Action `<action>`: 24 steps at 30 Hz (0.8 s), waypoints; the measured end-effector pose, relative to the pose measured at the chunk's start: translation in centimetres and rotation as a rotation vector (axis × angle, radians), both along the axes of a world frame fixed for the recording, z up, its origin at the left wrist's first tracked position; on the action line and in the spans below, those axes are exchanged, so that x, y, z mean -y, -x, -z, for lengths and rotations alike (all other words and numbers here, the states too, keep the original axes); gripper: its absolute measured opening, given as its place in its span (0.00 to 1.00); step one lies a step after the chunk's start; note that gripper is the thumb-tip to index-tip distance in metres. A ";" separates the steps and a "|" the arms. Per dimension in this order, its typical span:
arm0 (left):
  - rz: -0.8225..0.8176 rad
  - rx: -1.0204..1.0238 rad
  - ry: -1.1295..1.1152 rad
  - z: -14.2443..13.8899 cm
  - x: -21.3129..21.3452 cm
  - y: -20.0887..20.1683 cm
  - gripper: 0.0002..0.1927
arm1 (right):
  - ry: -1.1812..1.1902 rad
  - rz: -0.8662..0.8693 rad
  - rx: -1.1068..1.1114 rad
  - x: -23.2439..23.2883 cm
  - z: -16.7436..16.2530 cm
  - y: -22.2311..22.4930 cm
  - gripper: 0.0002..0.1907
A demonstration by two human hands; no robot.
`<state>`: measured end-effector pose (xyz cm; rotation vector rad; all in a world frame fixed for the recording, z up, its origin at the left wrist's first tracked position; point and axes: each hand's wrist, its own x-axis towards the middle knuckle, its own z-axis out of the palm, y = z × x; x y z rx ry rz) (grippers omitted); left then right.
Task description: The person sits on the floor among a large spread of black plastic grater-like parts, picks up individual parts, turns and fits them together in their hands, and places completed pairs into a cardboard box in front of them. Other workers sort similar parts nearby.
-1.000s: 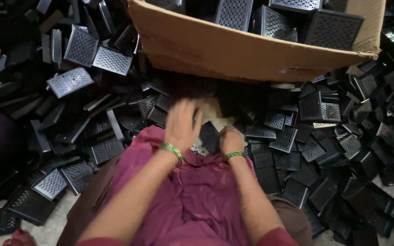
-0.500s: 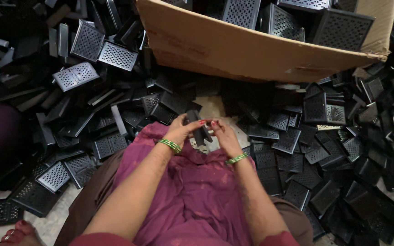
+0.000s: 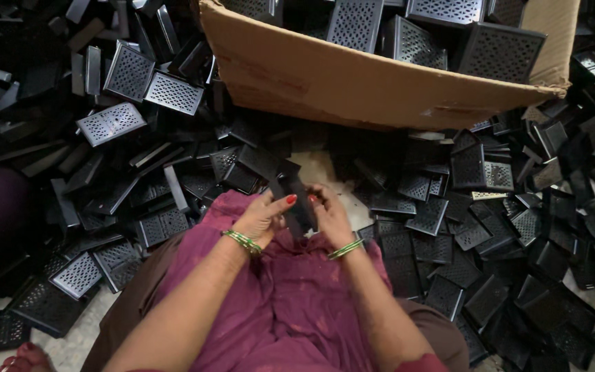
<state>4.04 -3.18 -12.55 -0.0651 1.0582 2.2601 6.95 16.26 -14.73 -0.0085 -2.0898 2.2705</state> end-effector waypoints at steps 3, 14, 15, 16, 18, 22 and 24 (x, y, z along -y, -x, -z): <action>0.015 0.003 -0.033 0.2 -0.1 0.1 0.22 | -0.201 0.030 -0.047 1.4 0.0 -0.8 0.16; -0.019 -0.183 0.077 2.1 -0.7 1.3 0.27 | -0.211 -0.087 -0.166 -0.1 -2.0 -0.6 0.30; -0.017 -0.229 0.133 2.3 -0.8 1.4 0.28 | -0.183 -0.099 -0.122 -0.3 -2.0 -0.5 0.31; -0.041 -0.202 0.112 2.4 -0.9 1.5 0.31 | -0.155 -0.110 -0.080 -0.4 -2.0 -0.4 0.32; -0.090 -0.151 0.071 2.6 -1.2 1.7 0.36 | -0.054 -0.068 -0.019 -0.7 -2.0 -0.3 0.33; -0.124 -0.153 0.128 2.7 -1.5 1.9 0.42 | -0.067 -0.086 -0.049 -0.8 -2.3 -0.2 0.30; -0.126 -0.173 0.201 2.8 -1.5 2.0 0.45 | -0.012 -0.104 -0.013 -0.8 -2.5 -0.3 0.30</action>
